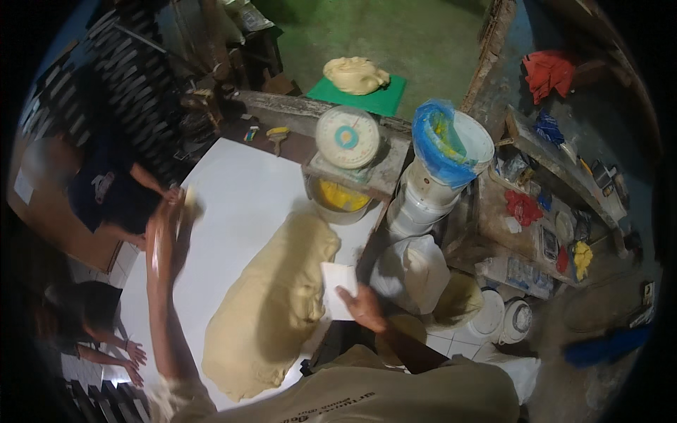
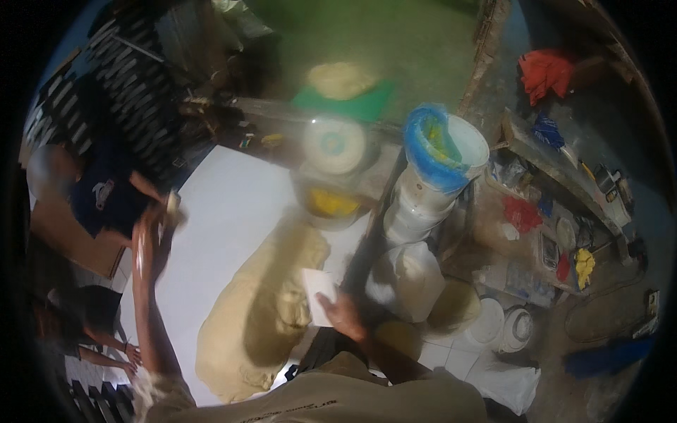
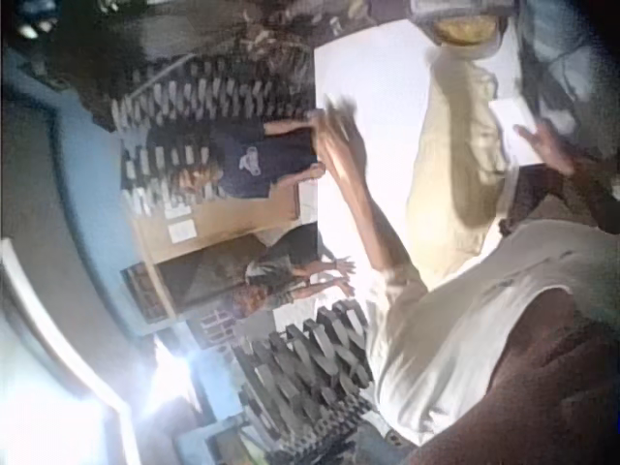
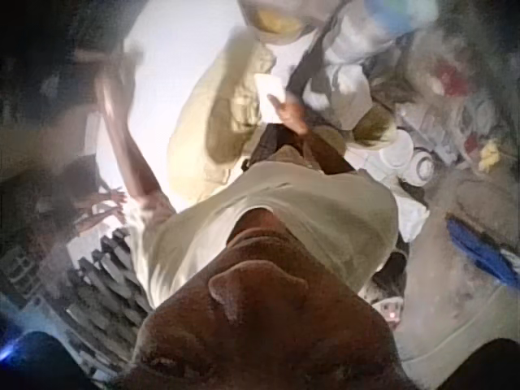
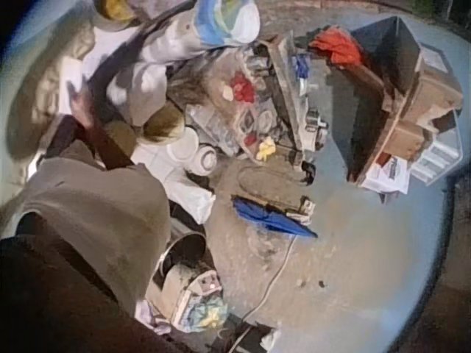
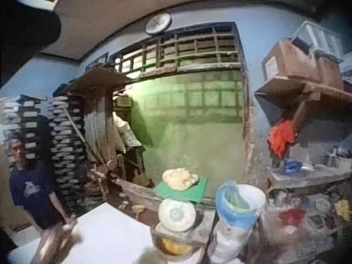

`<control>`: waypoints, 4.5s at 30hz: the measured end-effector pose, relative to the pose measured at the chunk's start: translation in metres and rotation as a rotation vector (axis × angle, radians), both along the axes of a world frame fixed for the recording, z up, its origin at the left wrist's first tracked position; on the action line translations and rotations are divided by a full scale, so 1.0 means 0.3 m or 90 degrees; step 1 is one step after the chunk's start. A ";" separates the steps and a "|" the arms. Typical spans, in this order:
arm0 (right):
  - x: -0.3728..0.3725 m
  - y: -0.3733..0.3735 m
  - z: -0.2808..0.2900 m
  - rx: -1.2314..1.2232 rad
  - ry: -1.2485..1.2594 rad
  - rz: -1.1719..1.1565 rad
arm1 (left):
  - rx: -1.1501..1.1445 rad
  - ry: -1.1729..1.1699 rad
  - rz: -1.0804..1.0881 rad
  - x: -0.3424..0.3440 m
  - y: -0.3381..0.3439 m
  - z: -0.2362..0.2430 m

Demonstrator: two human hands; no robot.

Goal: The person uses a scraper to cut portions of dough from a large batch, then places each portion onto a scale to weigh it.

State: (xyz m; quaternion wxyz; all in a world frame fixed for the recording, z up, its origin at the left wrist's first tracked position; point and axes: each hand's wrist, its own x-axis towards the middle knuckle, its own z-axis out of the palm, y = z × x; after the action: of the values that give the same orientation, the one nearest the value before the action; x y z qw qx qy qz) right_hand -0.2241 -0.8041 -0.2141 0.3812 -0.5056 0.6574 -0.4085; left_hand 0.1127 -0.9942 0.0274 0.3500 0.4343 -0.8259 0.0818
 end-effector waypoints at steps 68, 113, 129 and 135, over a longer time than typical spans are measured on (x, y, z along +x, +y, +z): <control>0.051 -0.777 -0.426 0.133 -0.096 -0.016 | 0.336 -0.109 0.014 -0.405 -0.029 -0.930; -0.387 -0.428 -0.002 0.111 -0.222 -0.073 | 0.236 -0.104 0.214 -0.634 -0.127 -1.181; 0.108 -0.783 -0.400 0.307 -0.215 0.276 | 0.361 0.013 0.067 -0.414 -0.015 -0.750; 0.337 -0.533 -0.278 0.211 0.007 0.571 | 0.336 0.353 -0.008 -0.570 -0.212 -0.258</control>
State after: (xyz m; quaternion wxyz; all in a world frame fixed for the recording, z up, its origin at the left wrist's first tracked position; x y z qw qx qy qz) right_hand -0.1229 -0.9640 -0.2975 0.5920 -0.6740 0.4324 -0.0910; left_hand -0.0584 -1.0578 -0.0501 0.4364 0.5101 -0.6953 -0.2567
